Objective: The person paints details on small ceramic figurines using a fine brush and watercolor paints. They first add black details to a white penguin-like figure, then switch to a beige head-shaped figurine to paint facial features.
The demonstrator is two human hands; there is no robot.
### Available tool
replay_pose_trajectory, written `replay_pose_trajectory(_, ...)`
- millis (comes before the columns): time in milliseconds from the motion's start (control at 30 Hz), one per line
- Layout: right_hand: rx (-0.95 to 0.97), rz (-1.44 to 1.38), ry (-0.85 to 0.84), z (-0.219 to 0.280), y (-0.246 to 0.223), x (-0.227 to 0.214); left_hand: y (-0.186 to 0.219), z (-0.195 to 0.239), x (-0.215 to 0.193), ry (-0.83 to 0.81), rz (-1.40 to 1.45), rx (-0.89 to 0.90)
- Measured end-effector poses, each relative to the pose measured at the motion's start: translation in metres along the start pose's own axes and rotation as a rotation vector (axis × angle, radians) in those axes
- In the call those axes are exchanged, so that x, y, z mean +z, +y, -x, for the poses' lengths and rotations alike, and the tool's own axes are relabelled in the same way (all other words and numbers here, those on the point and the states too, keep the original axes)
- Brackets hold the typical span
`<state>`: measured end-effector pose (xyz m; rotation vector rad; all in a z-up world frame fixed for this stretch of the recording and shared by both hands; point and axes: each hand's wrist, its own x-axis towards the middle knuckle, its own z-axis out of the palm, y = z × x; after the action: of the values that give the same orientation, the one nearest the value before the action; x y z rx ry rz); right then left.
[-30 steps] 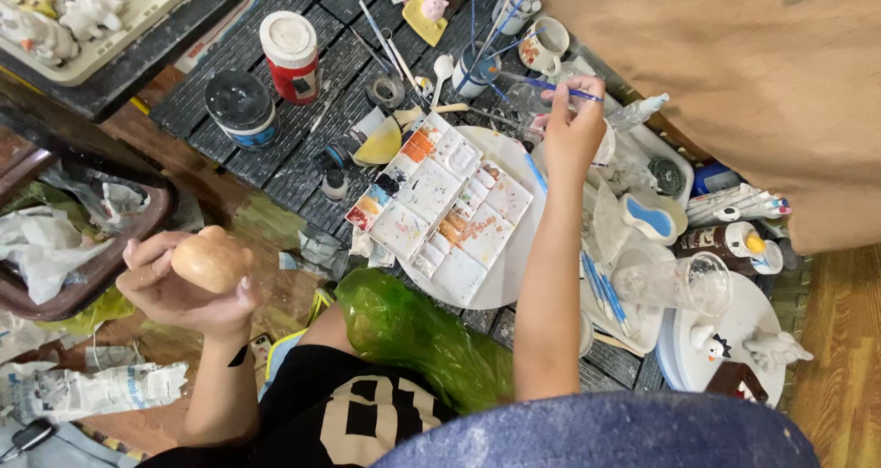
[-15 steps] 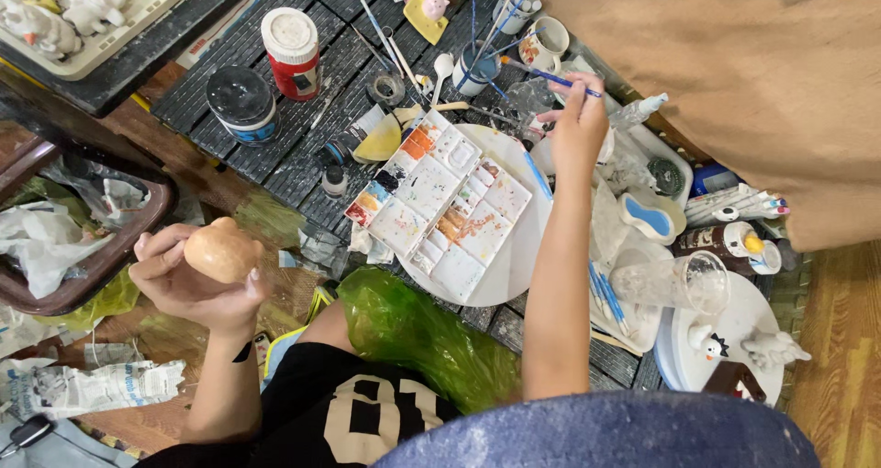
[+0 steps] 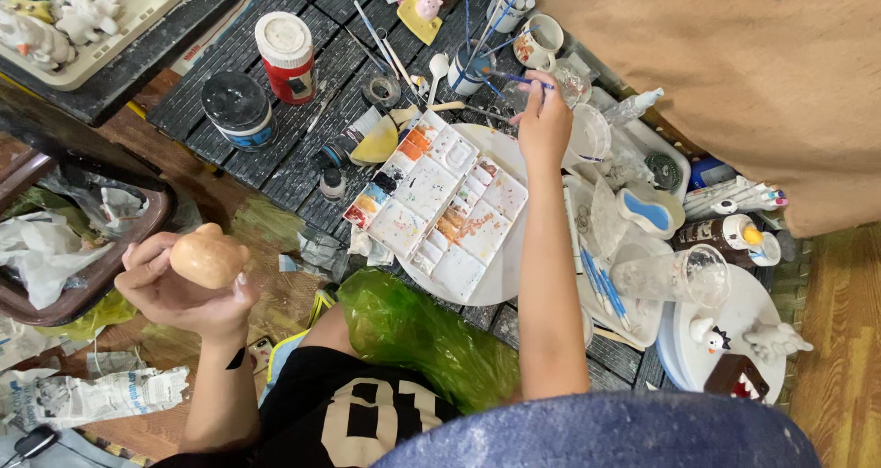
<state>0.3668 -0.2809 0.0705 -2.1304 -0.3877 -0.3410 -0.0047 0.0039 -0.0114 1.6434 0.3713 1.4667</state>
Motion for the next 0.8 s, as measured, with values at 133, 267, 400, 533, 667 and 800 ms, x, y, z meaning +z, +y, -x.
replay_pose_trajectory(133, -0.038, -0.072, 0.05, 0.004, 0.001, -0.002, -0.001, -0.001, -0.002, -0.015, -0.022, 0.015)
replay_pose_trajectory(267, -0.031, -0.142, 0.05, 0.003, -0.001, -0.005, 0.004, -0.002, -0.002, -0.02, -0.02, 0.009)
replay_pose_trajectory(400, -0.06, -0.215, 0.091, 0.006, -0.003, -0.008, 0.001, 0.0, -0.002, -0.021, -0.025, 0.01)
replay_pose_trajectory(533, -0.031, -0.277, 0.146, 0.011, -0.001, -0.019, -0.002, 0.002, 0.0, -0.037, -0.011, 0.005)
replay_pose_trajectory(667, -0.067, -0.291, 0.157, 0.007, 0.0, -0.034, -0.005, 0.005, 0.002, -0.046, -0.016, 0.01)
replay_pose_trajectory(800, -0.036, -0.287, 0.114, 0.007, 0.011, -0.033, -0.004, 0.006, 0.003, -0.05, -0.037, 0.012)
